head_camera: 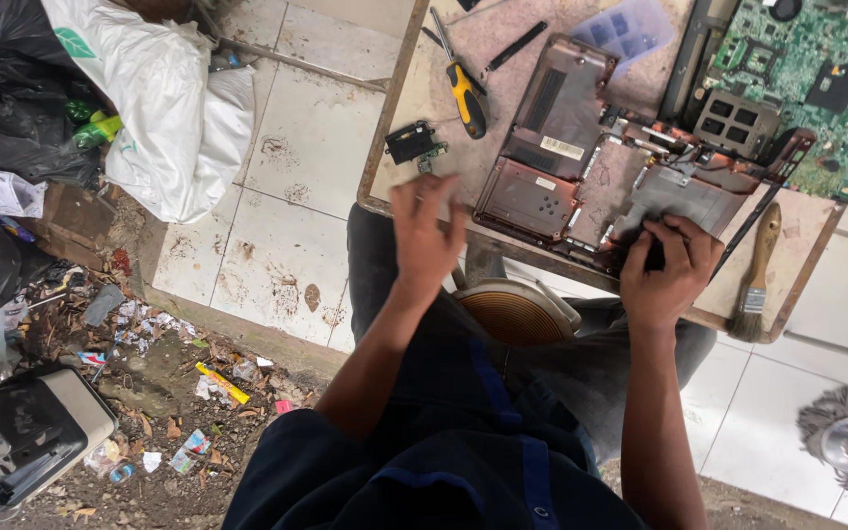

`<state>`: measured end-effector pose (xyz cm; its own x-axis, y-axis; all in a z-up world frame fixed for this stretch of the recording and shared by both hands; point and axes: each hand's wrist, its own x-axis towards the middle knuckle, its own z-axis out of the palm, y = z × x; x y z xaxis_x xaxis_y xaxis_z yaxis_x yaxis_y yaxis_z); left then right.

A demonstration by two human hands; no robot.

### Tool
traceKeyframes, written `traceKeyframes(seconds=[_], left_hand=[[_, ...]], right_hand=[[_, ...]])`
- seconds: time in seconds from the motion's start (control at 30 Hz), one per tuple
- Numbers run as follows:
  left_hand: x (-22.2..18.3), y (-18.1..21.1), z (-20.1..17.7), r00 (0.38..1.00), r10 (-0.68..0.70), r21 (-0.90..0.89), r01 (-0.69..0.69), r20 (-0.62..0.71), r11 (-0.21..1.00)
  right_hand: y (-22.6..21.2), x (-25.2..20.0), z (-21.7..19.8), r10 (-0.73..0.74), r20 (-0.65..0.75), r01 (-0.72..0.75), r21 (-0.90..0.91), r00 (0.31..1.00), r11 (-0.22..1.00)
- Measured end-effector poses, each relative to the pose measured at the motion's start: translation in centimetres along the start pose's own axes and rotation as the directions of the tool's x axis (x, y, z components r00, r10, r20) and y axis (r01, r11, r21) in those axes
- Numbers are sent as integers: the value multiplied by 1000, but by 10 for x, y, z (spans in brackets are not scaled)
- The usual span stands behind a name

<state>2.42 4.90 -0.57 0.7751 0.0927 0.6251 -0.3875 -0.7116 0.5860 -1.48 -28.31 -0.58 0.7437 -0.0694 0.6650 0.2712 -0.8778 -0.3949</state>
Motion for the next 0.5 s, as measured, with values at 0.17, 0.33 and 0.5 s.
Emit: traceKeyframes(seconds=[0.17,0.33,0.5], left_hand=[[9,-11,-16,993,-103,78,98,61,992],[10,-12,-16,984,-158,96,150,77,984],[7,-29,-5,973,-216,131,205,80,970]], right_hand=[[-7,5,-1,-3,-9,4,14,1000,1000],[-8,4,-1,2,-19,-2,1,1000,1000],[-8,6,-1,0,-33,1,33,999,999]])
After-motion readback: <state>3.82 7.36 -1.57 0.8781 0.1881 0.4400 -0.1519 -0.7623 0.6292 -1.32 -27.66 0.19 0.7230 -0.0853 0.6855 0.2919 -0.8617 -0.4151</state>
